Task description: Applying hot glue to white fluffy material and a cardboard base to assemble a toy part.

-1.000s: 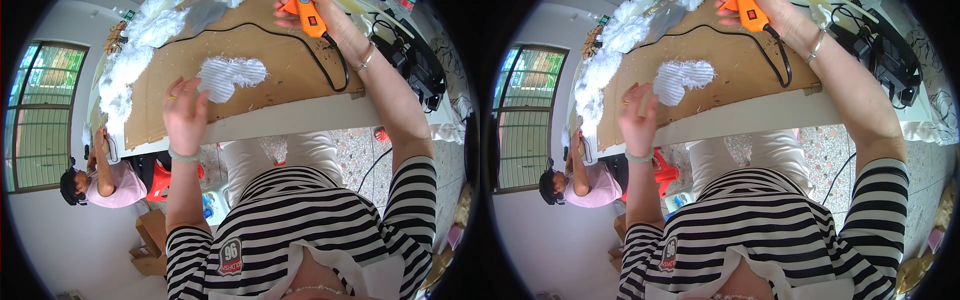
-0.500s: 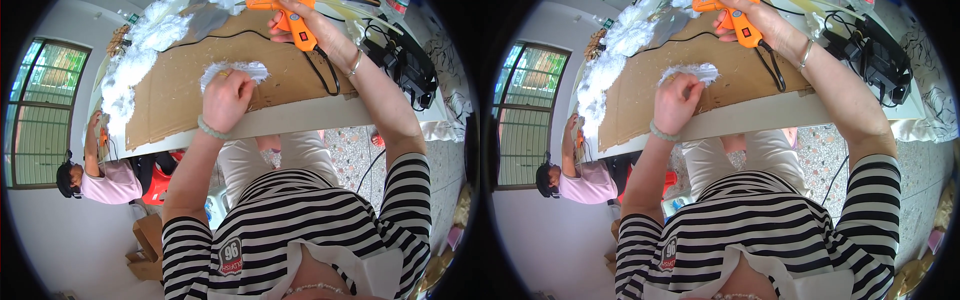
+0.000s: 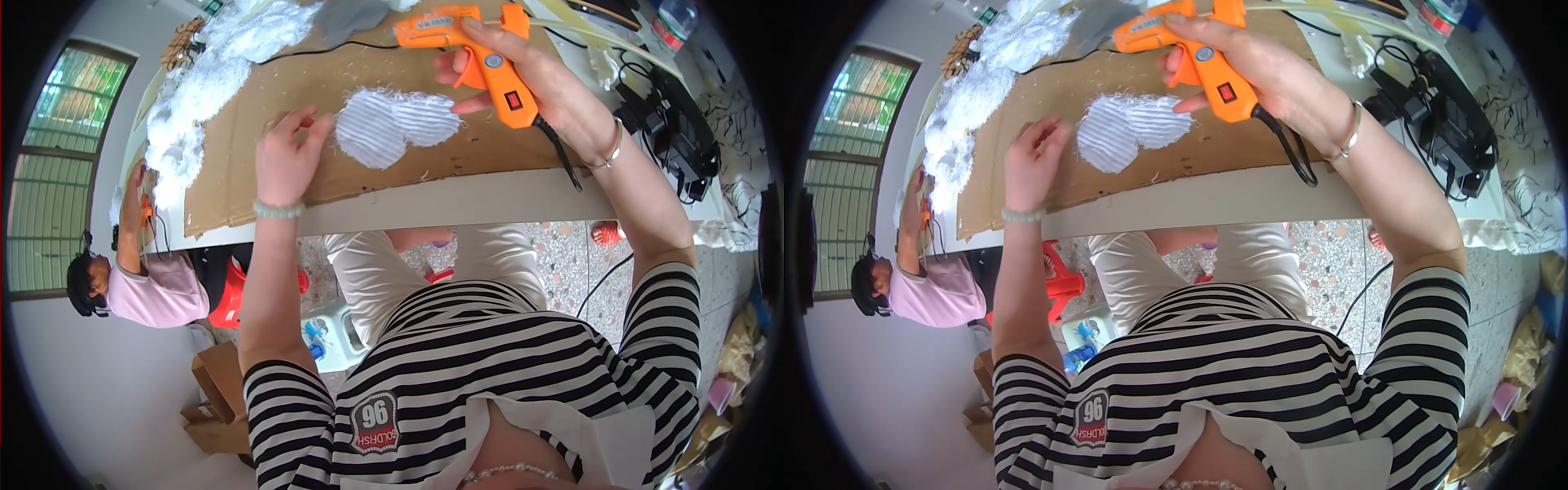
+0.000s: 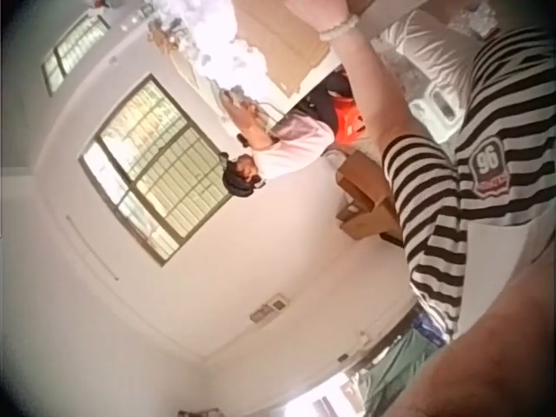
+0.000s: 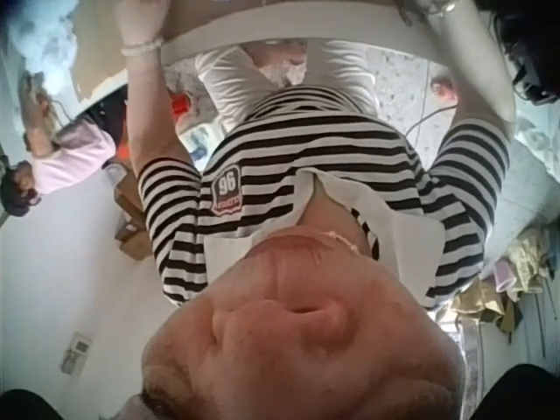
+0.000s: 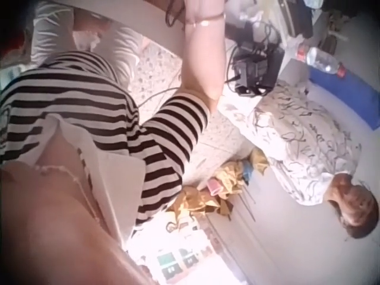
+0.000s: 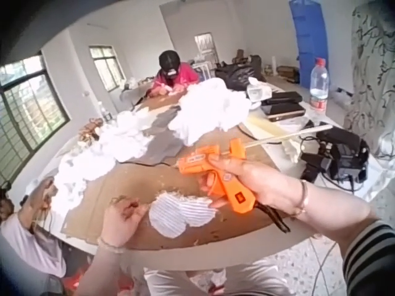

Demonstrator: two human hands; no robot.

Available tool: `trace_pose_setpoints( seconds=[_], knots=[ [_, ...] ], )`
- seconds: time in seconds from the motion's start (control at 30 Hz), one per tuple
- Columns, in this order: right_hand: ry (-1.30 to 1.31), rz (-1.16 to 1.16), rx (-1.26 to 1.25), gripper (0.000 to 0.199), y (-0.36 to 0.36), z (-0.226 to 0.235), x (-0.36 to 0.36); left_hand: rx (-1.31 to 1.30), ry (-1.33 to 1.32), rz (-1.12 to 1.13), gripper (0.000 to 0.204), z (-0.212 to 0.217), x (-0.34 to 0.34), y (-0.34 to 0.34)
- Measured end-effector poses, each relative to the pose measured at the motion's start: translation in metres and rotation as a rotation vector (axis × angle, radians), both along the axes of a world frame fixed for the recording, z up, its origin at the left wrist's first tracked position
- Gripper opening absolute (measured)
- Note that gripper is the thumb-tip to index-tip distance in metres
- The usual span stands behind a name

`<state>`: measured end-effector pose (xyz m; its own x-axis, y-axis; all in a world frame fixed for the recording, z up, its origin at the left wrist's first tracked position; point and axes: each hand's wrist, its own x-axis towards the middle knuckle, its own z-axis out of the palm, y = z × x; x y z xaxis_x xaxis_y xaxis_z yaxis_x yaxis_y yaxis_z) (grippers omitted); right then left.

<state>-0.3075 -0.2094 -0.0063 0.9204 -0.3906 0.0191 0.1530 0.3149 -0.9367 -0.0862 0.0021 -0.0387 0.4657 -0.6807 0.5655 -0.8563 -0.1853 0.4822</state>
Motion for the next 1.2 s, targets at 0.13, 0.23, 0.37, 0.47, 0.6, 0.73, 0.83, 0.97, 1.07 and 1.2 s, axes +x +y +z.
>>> trace_pose_setpoints(
  seconds=[0.13, 0.23, 0.37, 0.47, 0.6, 0.73, 0.83, 0.97, 1.07, 1.2],
  knots=[
    [0.085, -0.084, 0.056, 0.039, 0.010, -0.010, 0.008, 0.156, -0.107, -0.026, 0.025, -0.009, 0.007, -0.014],
    [0.099, -0.019, 0.041, 0.039, 0.007, -0.020, 0.012, 0.175, 0.105, -0.077, 0.013, -0.013, -0.003, -0.025],
    [0.094, -0.028, -0.023, 0.041, 0.008, -0.026, 0.014, 0.053, 0.063, 0.022, 0.014, -0.005, -0.019, -0.007],
    [0.091, -0.037, -0.019, 0.043, 0.007, -0.025, 0.016, 0.164, -0.097, 0.190, 0.015, -0.005, -0.025, 0.012],
    [0.035, -0.035, -0.048, 0.043, 0.005, -0.025, 0.017, 0.213, -0.352, 0.200, 0.012, -0.002, -0.022, 0.030],
    [-0.022, -0.062, -0.043, 0.039, -0.009, -0.029, 0.019, 0.062, -0.576, 0.172, 0.011, 0.017, -0.027, 0.029],
    [0.023, -0.135, -0.016, 0.039, -0.013, -0.027, 0.018, -0.027, -0.493, 0.011, 0.009, 0.017, -0.042, 0.023],
    [0.024, -0.130, -0.002, 0.039, -0.021, -0.033, 0.018, -0.035, -0.398, -0.184, 0.009, 0.015, -0.042, 0.004],
    [0.029, -0.152, 0.061, 0.040, -0.016, -0.031, 0.022, 0.065, -0.282, -0.323, 0.010, 0.010, -0.031, -0.014],
    [0.059, -0.153, 0.047, 0.040, -0.013, -0.031, 0.025, 0.242, -0.231, -0.410, 0.020, -0.001, -0.017, -0.036]
  ],
)
